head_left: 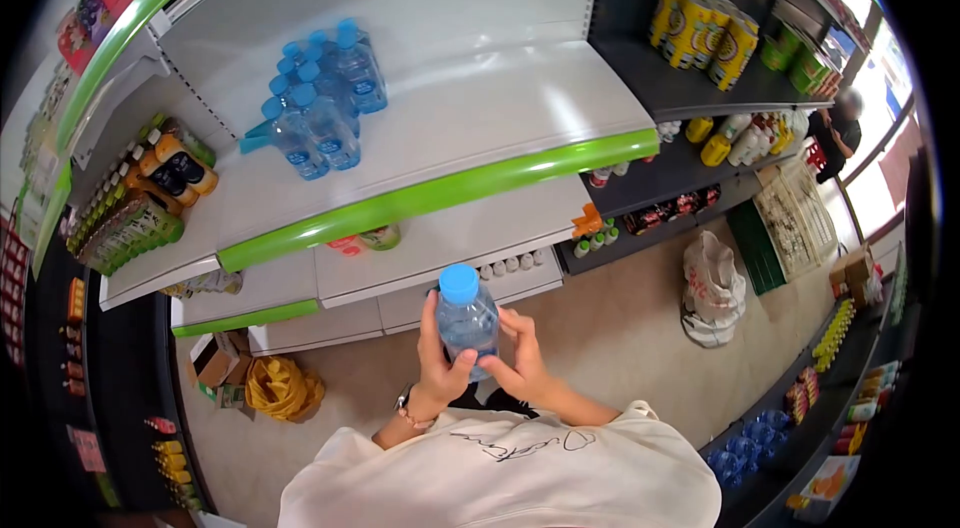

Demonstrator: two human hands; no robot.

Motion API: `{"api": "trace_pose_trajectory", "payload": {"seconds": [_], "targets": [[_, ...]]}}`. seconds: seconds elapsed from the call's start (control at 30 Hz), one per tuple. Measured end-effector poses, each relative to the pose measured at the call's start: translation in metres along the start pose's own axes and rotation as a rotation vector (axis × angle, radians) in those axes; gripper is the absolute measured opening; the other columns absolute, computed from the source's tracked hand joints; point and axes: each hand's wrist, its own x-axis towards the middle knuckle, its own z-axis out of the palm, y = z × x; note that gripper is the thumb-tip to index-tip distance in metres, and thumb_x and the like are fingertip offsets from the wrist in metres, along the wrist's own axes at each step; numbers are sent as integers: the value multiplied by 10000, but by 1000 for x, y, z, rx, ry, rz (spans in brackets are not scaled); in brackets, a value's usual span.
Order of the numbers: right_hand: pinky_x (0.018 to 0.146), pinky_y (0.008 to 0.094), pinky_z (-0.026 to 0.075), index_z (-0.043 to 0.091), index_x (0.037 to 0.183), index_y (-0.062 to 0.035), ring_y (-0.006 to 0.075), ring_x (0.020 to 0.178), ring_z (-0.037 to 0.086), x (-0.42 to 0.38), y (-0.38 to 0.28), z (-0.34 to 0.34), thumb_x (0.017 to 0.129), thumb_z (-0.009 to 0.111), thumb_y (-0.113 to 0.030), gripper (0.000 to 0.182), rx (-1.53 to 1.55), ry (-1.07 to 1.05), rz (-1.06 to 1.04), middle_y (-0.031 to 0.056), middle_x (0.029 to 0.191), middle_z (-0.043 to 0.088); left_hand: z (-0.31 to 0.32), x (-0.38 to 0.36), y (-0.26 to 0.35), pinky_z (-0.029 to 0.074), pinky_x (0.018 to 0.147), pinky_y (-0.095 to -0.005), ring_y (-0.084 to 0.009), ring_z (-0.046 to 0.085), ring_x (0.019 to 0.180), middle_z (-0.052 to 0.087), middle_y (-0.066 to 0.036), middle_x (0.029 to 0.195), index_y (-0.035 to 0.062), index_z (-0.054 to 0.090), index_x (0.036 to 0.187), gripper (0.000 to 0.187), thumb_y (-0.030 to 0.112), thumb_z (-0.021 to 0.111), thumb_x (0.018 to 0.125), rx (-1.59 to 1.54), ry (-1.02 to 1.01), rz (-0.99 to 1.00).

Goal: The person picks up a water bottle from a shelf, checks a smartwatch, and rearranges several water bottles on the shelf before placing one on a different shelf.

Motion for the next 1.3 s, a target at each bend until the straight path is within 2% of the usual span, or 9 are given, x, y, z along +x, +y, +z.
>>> {"api": "trace_pose_trajectory", "payload": {"seconds": [0.13,0.23,0.33,0.5,0.7,0.83,0.9,1.1,1.3], "targets": [[1045,428,328,185,1428,-22,322,1296,364,72,-1,8,839,668,-135,770,173,-135,265,202,1381,364,-31,55,-5,393,974,-384,-309,495,1171,469,-246,1286,-79,193,1414,833,319,647,839,56,95,-9],[1047,426,333,105,1464,-53,314,1351,284,125,0,14,852,631,-79,807,199,-155,330,189,1478,217,-58,107,5,365,1003,-399,-358,461,1215,431,-276,1326,-77,257,1398,757,246,649,836,289,-106,31],[1051,421,325,55,1482,-92,302,1381,216,175,12,29,853,598,-18,834,53,-151,190,155,1521,115,-74,148,17,349,1016,-419,-404,431,1236,396,-282,1364,-65,305,1386,671,149,627,837,482,-75,209],[1026,380,362,99,1481,-108,286,1341,297,256,29,53,857,574,23,796,238,-65,210,162,1496,171,-100,182,8,338,1023,-434,-407,397,1265,346,-261,1414,-43,325,1389,616,75,589,845,687,23,342],[923,343,454,112,1474,-90,259,1267,403,318,90,84,842,582,55,801,14,-13,170,169,1406,343,-120,208,-28,312,1047,-418,-407,358,1291,327,-273,1419,-65,274,1399,649,118,595,866,694,-32,183],[941,391,420,130,1455,-39,332,1187,464,329,130,100,819,633,-13,811,-204,-68,137,235,1327,421,-129,210,-53,325,1034,-428,-427,372,1263,352,-287,1390,-83,293,1377,651,156,613,863,731,-65,169],[948,400,412,157,1441,-21,363,1176,475,336,138,105,803,643,-13,802,-298,-102,63,250,1315,426,-138,208,-60,342,992,-445,-404,409,1231,389,-261,1373,-61,357,1351,612,190,618,857,743,-99,223],[1008,414,387,231,1412,-25,323,1209,468,376,150,111,815,638,1,723,-433,-80,67,207,1314,451,-135,207,-78,317,909,-386,-266,455,1178,465,-133,1351,23,510,1270,509,275,606,838,1009,-162,355],[991,411,406,246,1410,-31,344,1154,499,385,161,115,816,634,0,710,-513,-24,20,217,1285,463,-138,207,-87,324,886,-358,-187,482,1136,486,-70,1333,48,550,1224,454,262,596,827,1036,-134,426]]}}
